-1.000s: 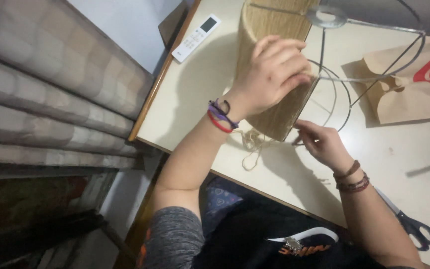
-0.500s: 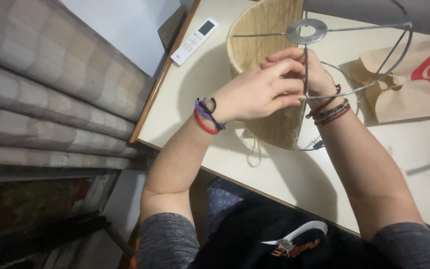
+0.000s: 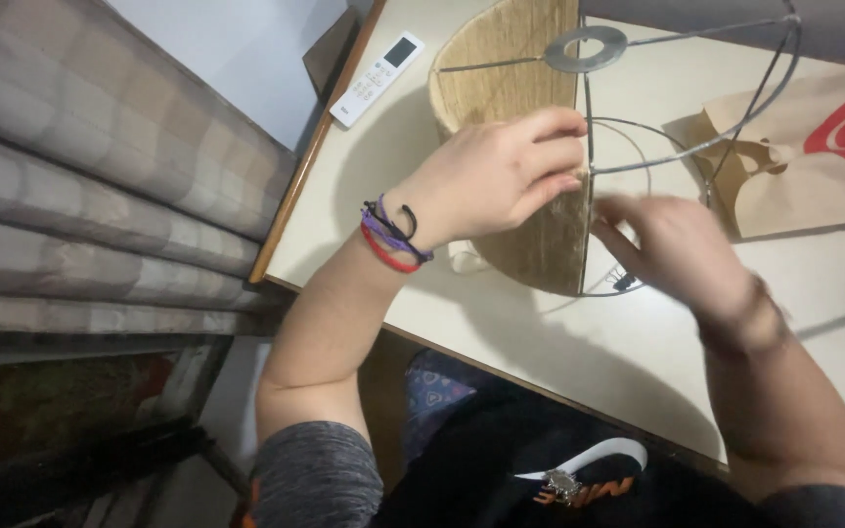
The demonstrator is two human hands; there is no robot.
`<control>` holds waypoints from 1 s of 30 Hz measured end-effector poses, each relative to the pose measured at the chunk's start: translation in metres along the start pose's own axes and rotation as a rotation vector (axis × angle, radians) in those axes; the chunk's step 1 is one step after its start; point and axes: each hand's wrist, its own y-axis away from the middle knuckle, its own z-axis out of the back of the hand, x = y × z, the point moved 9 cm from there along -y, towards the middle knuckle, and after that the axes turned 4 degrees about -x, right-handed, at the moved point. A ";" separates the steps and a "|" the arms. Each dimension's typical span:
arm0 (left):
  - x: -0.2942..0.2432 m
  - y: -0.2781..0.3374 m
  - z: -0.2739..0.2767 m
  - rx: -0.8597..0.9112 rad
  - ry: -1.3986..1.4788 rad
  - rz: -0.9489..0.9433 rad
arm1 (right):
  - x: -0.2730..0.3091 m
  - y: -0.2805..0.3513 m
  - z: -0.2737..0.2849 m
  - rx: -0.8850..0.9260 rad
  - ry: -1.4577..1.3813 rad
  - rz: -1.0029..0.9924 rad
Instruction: Wrapping twine around a wire lampshade frame to create a decorative cover.
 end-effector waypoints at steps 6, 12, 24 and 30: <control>-0.022 -0.001 -0.011 -0.004 -0.271 -0.148 | 0.059 0.064 0.122 -0.785 0.215 0.459; -0.036 -0.003 -0.011 -0.013 -0.379 -0.241 | 0.033 0.030 0.083 -0.508 0.127 0.417; -0.035 -0.009 -0.048 -0.061 -0.920 -0.639 | 0.041 0.035 0.081 -0.499 0.059 0.420; -0.002 -0.034 -0.023 0.287 -0.378 0.090 | 0.037 0.034 0.079 -0.523 0.064 0.411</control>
